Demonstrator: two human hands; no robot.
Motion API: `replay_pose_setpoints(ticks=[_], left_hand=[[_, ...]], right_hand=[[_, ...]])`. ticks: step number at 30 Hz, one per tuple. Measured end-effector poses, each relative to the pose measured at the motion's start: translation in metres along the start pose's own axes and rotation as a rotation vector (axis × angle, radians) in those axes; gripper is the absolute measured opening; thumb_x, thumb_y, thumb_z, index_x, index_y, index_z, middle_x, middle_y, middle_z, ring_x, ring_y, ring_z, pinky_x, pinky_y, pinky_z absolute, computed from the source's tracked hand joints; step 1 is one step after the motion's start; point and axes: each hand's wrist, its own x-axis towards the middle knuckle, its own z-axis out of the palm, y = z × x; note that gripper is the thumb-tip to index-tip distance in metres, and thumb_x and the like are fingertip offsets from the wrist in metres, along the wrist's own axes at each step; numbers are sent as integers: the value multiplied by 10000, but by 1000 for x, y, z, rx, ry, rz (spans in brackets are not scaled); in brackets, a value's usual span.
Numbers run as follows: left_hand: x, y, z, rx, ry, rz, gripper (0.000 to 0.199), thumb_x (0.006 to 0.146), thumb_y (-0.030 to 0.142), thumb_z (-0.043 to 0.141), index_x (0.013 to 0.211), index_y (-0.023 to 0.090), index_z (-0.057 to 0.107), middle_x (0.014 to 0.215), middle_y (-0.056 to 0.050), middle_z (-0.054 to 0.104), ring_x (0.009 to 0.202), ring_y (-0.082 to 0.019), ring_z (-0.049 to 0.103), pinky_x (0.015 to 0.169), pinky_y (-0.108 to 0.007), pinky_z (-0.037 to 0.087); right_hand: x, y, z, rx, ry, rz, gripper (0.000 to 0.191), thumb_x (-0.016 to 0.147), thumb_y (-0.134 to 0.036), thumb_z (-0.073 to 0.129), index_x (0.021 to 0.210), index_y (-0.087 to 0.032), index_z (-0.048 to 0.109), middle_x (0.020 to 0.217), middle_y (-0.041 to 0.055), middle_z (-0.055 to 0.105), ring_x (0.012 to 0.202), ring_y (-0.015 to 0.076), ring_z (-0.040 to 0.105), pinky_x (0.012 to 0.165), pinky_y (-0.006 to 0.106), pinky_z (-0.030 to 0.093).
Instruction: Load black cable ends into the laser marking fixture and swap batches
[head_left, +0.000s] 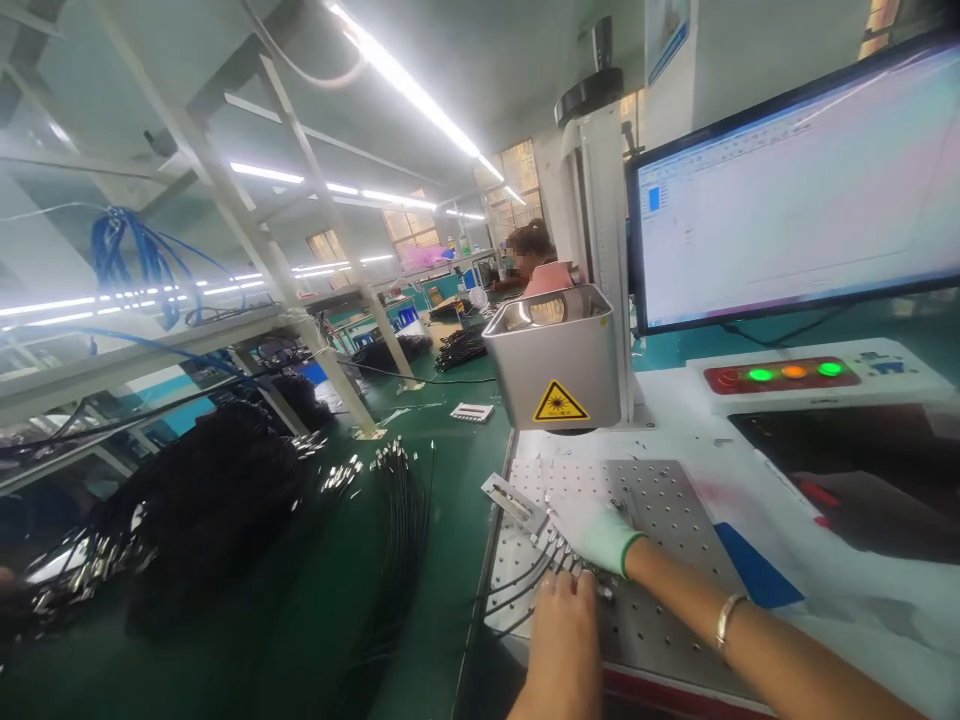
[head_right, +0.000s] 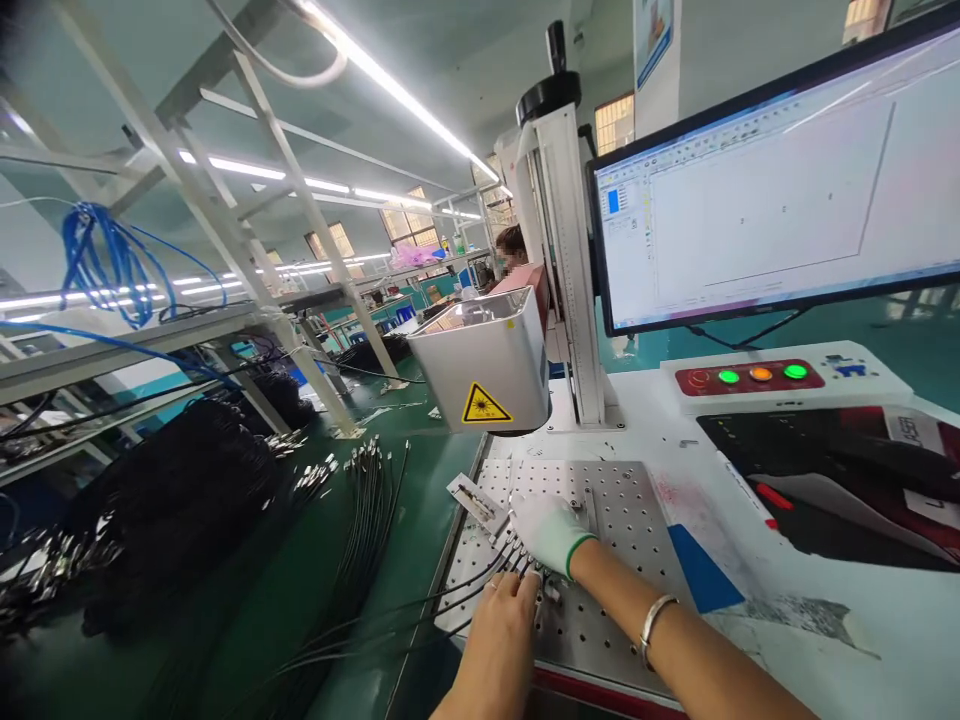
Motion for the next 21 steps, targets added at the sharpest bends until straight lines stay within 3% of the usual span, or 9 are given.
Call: replay_pose_setpoints(ticks=[4, 11, 17, 21], left_hand=[[-4, -2, 8, 20, 8, 31, 335, 903, 110, 403, 1159, 170, 611, 1055, -132, 612, 1073, -267, 529, 930, -386, 426], [-18, 11, -21, 28, -45, 90, 348, 937, 143, 382, 1218, 117, 585, 1160, -161, 609, 1158, -290, 527, 962, -405, 457], [-17, 7, -14, 79, 47, 156, 297, 934, 169, 422, 1155, 123, 614, 1096, -142, 639, 1105, -274, 567, 921, -395, 495], [-17, 5, -6, 82, 106, 201, 270, 931, 195, 440, 1123, 123, 616, 1082, -136, 635, 1084, -273, 566, 903, -392, 494]], right_hand=[[0, 11, 1, 2, -31, -47, 347, 934, -405, 575, 1194, -177, 558, 1181, 82, 567, 994, 204, 580, 846, 412, 529], [-5, 17, 0, 8, -72, -27, 327, 939, -405, 565, 1185, -189, 568, 1211, 86, 557, 1021, 204, 571, 877, 412, 518], [-7, 1, 1, 2, -107, 81, 292, 990, -378, 468, 1128, -150, 586, 1001, 55, 640, 893, 181, 627, 824, 397, 532], [-5, -5, 3, 1, -115, 124, 316, 1003, -293, 334, 1081, -143, 601, 934, 111, 670, 868, 230, 664, 753, 372, 525]])
